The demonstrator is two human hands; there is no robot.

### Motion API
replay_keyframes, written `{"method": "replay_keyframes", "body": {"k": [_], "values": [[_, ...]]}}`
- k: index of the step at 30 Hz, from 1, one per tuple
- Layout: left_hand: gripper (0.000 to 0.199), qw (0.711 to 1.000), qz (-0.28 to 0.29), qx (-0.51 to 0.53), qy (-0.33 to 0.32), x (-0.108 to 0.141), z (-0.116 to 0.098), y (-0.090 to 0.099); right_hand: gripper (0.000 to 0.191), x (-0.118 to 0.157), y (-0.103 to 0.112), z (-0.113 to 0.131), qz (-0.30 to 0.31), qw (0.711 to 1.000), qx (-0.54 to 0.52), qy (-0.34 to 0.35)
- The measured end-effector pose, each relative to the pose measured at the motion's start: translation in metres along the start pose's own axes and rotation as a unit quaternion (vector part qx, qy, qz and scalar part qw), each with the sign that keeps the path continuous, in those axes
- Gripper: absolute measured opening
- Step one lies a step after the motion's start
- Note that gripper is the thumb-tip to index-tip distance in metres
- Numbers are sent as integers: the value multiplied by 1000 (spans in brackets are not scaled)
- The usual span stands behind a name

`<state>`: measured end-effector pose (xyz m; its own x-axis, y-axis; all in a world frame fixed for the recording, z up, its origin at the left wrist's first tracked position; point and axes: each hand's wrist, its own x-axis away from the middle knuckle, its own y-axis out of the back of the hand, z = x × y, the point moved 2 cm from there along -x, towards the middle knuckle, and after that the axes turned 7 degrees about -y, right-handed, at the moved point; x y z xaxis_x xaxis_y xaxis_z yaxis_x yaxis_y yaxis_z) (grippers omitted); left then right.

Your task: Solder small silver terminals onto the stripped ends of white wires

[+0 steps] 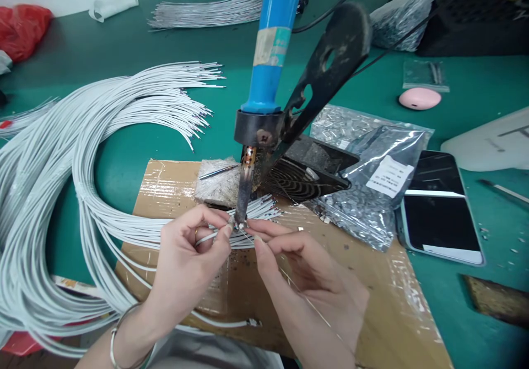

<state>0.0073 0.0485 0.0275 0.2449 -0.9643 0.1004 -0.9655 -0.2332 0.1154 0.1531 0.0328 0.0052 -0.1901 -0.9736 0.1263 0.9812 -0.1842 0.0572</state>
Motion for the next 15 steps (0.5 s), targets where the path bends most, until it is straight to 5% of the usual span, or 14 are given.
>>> {"method": "replay_keyframes", "body": {"k": [8, 15], "values": [[12, 998, 22, -52, 13, 6, 8, 2, 20, 0, 0, -2, 1, 1000, 10, -14], [11, 996, 40, -73, 23, 10, 11, 4, 7, -2, 7, -5, -10, 990, 115, 82]]}}
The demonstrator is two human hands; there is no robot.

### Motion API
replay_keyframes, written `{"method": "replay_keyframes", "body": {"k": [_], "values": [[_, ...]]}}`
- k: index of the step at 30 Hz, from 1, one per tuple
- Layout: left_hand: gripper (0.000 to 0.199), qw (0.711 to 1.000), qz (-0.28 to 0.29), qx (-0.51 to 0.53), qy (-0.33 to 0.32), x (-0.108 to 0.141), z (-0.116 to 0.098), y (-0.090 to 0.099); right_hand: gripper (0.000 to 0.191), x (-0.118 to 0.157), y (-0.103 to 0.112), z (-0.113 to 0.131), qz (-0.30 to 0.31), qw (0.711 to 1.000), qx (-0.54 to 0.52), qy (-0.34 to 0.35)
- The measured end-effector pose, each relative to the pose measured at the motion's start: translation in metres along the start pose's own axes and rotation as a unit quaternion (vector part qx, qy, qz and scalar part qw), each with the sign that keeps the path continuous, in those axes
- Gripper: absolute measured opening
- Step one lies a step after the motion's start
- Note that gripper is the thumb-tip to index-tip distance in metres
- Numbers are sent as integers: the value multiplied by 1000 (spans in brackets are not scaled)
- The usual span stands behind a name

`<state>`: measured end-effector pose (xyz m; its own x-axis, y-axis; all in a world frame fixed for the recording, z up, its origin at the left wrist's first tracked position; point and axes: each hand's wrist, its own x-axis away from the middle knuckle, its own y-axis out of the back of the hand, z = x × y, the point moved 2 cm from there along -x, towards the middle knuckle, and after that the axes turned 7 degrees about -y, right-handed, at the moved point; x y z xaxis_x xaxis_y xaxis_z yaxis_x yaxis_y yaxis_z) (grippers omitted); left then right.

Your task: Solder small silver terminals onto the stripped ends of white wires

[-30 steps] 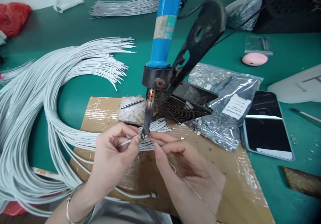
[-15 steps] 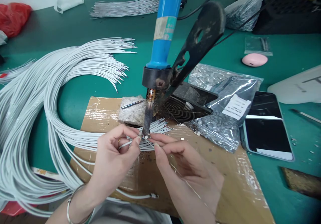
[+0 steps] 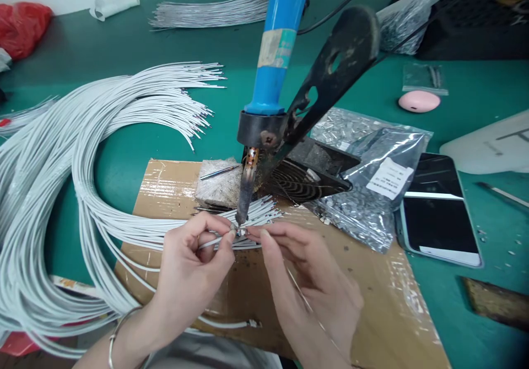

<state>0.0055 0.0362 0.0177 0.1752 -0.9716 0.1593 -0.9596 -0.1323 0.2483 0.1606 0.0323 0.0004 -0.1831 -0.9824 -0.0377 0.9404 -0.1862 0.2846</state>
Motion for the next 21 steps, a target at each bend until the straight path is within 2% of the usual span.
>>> {"method": "replay_keyframes", "body": {"k": [2, 5, 10, 13, 17, 19, 21], "values": [[12, 1000, -4, 1, 15, 2, 1, -1, 17, -2, 1, -1, 22, 995, 58, 75], [13, 999, 0, -2, 32, 4, 1, -2, 21, -6, 2, -1, 63, 974, 119, 180], [12, 999, 30, -9, 28, 6, 2, -2, 20, -10, 5, 3, 87, 944, 183, 261], [13, 999, 39, -3, 11, 5, 5, -2, 15, -10, 6, 3, 94, 938, 189, 276], [12, 999, 41, 2, 15, 4, 5, -1, 13, -9, 5, 0, 74, 938, 174, 291], [11, 999, 35, 12, 17, 3, 5, 0, 14, -9, 6, -2, 47, 951, 159, 260], [12, 999, 24, 25, 10, 3, 5, 0, 15, -9, 9, -5, 27, 970, 142, 197]]}}
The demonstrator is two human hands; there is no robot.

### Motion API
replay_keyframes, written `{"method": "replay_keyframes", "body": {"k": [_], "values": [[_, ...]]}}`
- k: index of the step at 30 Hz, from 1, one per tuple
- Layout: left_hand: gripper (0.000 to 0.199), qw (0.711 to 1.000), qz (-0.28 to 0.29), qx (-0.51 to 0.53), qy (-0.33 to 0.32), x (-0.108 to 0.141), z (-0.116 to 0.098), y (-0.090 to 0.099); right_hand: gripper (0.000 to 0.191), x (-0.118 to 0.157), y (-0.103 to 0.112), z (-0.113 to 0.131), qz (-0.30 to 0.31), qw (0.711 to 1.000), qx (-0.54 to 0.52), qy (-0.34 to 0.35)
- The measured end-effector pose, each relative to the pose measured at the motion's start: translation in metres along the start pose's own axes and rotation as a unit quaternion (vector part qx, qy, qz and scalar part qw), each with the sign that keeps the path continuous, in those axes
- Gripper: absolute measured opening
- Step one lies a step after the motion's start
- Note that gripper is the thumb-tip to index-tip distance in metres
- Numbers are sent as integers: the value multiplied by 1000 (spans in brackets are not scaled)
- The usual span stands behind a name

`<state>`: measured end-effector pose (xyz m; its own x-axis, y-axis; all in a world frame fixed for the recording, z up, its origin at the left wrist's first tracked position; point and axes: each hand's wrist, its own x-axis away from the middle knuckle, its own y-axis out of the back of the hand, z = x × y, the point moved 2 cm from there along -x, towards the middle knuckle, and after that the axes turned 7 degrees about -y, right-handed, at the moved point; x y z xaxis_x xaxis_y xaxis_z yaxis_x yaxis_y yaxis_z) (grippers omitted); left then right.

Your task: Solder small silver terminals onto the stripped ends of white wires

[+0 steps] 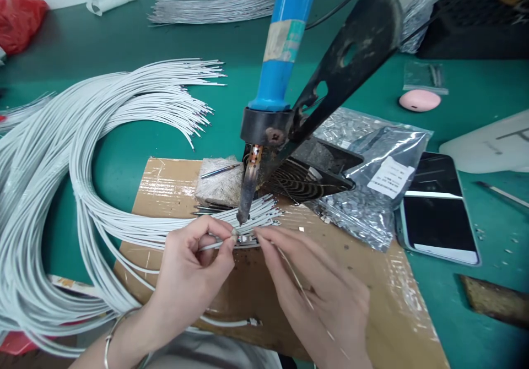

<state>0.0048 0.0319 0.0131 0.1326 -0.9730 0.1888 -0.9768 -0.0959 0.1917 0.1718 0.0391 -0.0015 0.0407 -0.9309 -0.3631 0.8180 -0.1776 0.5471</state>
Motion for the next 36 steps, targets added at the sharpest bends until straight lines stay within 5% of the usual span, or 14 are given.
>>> {"method": "replay_keyframes", "body": {"k": [5, 8, 12, 19, 36], "values": [[14, 999, -12, 20, -24, 1, 6, 0, 29, 11, 1, 2, 21, 980, -90, -174], [15, 999, -21, 16, -34, 2, 5, 0, 18, 16, 0, 7, 5, 960, -131, -248], [14, 999, -15, 0, -40, -2, -1, 0, 28, 18, -4, 14, 2, 954, -164, -252], [10, 997, -42, -20, -61, -6, -10, -1, 17, 20, -11, 15, -29, 922, -272, -274], [11, 993, -75, -24, -89, -6, -13, -2, 20, 15, -13, 19, -56, 924, -253, -283]]}}
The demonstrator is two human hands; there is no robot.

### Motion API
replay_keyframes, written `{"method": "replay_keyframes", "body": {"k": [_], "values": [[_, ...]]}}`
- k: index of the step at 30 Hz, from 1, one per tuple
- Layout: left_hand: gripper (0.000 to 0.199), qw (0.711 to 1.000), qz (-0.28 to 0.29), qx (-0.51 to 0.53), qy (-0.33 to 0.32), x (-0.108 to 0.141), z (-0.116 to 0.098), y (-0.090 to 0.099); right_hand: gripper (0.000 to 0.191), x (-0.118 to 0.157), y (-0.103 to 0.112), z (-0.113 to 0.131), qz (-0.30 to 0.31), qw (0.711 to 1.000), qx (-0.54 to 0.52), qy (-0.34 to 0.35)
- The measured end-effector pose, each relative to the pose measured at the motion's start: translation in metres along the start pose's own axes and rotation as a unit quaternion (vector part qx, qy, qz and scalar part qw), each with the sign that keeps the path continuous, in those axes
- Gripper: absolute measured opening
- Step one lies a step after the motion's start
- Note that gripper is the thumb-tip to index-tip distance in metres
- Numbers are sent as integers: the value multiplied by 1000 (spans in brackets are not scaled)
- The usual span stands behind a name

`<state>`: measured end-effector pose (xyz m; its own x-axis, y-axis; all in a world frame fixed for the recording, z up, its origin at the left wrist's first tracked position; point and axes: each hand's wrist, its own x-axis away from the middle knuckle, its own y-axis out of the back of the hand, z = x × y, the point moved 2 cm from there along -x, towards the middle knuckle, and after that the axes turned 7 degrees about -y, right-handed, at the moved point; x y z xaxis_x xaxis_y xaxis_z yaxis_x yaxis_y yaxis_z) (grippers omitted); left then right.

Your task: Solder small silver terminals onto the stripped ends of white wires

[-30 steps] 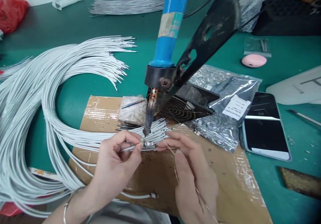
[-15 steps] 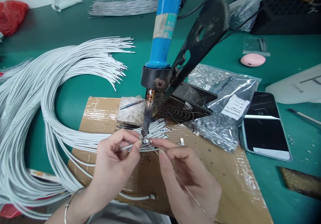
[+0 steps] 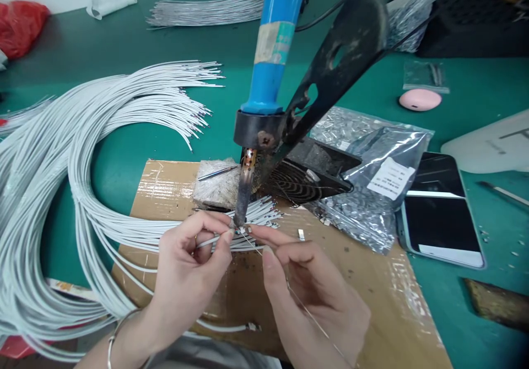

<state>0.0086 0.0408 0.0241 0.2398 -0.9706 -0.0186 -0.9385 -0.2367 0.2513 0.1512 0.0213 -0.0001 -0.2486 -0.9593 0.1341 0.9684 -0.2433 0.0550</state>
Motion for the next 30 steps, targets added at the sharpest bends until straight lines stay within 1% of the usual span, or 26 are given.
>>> {"method": "replay_keyframes", "body": {"k": [6, 11, 17, 26, 30], "values": [[10, 1000, 5, -7, -4, -1, -2, -1, 20, 0, 0, 2, -2, 1000, -13, 7], [9, 1000, 4, 1, 10, 1, -2, 1, 20, 0, 2, 1, 8, 1000, -3, 1], [9, 1000, 2, -3, 5, 2, -1, 2, 22, 0, 1, 2, 7, 1000, -12, 0], [10, 1000, 7, 1, 7, 2, 2, 1, 21, -3, 2, 0, 5, 999, 11, 34], [10, 1000, 5, -1, 4, 3, 4, 1, 21, -2, 1, 2, 1, 999, 13, 34]]}}
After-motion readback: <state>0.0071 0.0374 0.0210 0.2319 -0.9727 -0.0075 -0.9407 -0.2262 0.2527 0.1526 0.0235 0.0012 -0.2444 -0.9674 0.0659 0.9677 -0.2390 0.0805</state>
